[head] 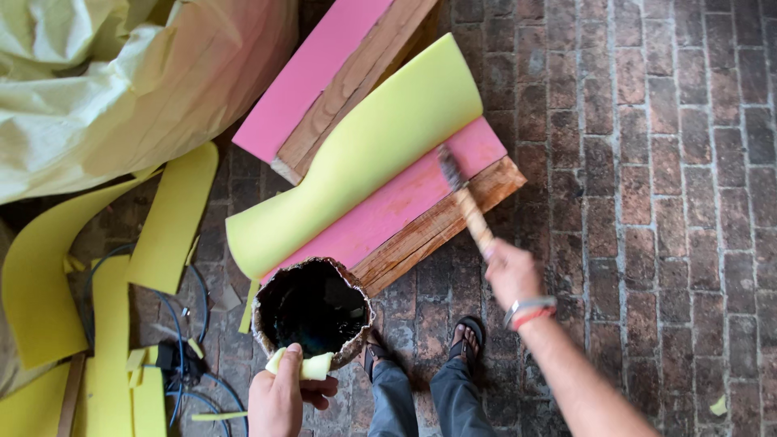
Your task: The person brushes glue from a container onto the wooden rail of a padded frame, then lays a yellow foam sheet over the glued surface and presses it down. They use a hand saw to trim the foam edge, press the foam flat with both hands, and apply more glue along the wood before smoothing the foam again.
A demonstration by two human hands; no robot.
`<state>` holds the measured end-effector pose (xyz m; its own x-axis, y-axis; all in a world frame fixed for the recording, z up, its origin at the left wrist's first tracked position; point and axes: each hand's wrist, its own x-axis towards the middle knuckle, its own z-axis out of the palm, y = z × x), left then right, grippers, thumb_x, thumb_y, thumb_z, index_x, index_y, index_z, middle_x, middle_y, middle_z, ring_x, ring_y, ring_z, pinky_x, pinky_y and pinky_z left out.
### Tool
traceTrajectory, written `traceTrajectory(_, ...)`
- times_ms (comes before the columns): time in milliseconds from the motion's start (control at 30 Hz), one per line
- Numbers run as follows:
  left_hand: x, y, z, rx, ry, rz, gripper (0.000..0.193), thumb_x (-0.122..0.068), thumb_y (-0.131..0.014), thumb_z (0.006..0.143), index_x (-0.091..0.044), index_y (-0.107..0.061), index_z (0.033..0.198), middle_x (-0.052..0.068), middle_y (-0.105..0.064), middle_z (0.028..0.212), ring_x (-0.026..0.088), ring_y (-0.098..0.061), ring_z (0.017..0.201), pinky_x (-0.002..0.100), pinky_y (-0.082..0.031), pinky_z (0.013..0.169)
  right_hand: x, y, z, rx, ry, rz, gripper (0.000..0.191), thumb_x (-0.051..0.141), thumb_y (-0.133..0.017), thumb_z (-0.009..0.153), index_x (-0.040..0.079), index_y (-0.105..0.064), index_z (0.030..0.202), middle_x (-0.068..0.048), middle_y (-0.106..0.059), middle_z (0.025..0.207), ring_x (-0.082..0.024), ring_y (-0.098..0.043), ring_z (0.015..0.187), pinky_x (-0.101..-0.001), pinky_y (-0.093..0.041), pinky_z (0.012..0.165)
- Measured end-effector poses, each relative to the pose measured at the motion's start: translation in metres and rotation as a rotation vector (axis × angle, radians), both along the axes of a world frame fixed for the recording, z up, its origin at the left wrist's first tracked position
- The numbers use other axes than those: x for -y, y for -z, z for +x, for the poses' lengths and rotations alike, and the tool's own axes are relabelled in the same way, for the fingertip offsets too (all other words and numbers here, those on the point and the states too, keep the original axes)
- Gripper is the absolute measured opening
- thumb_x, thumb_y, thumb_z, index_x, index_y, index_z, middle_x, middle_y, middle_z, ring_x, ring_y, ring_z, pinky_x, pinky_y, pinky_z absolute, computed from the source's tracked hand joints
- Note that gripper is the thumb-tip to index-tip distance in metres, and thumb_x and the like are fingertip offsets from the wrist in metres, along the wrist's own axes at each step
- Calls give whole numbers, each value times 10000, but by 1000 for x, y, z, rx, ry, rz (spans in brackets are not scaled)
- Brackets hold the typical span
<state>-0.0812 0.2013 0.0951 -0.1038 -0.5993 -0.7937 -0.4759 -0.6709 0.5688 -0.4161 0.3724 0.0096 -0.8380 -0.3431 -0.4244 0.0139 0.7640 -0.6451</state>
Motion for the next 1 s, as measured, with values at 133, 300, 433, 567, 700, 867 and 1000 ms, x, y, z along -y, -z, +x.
traceTrajectory(133,2,-3,20,27,-57,18,583,-401,-489,1024,128,-707,910,286,-731,618,303,-620,411,387,-496,427,13,-1,92,113,-127,157,166,189,-626,979,194,-768,1064,-97,-725,679,-225,-685,582,-417,-530,537)
traceTrajectory(300,6,-12,53,-9,-110,-57,560,-354,-486,1002,140,-715,871,268,-745,614,281,-650,427,373,-499,422,26,9,184,-112,-400,-87,207,194,-674,914,155,-757,1101,-223,-720,791,-383,-733,758,-473,-584,652)
traceTrajectory(433,12,-18,73,3,-158,-76,492,-353,-491,992,83,-689,875,255,-737,614,274,-630,418,368,-489,420,30,11,192,-65,-570,-52,277,178,-642,906,179,-740,1166,-207,-739,845,-383,-737,797,-478,-592,709)
traceTrajectory(567,16,-23,89,-40,-136,-130,538,-362,-482,1010,105,-693,848,231,-755,631,246,-662,438,346,-515,432,18,-11,117,-77,-658,121,319,166,-636,901,259,-761,1180,-181,-763,867,-326,-753,767,-451,-608,745)
traceTrajectory(700,18,-24,99,-51,-146,-153,522,-364,-478,1007,90,-687,858,228,-753,626,245,-655,430,340,-516,432,-5,-14,65,24,-177,262,364,129,-638,966,238,-702,1308,-170,-780,887,-252,-726,702,-405,-592,678)
traceTrajectory(867,19,-25,107,-60,-173,-136,526,-364,-486,1007,97,-685,850,226,-748,634,241,-671,451,339,-519,429,-41,31,184,-53,-228,-63,358,24,-631,881,131,-746,1203,-184,-761,927,-252,-742,756,-378,-604,681)
traceTrajectory(1000,24,-27,109,-94,-161,-173,519,-364,-479,1012,80,-695,852,219,-747,635,233,-677,462,328,-527,433,-59,50,259,-60,-636,-8,287,78,-685,824,127,-758,1096,-147,-743,883,-362,-728,767,-451,-600,706)
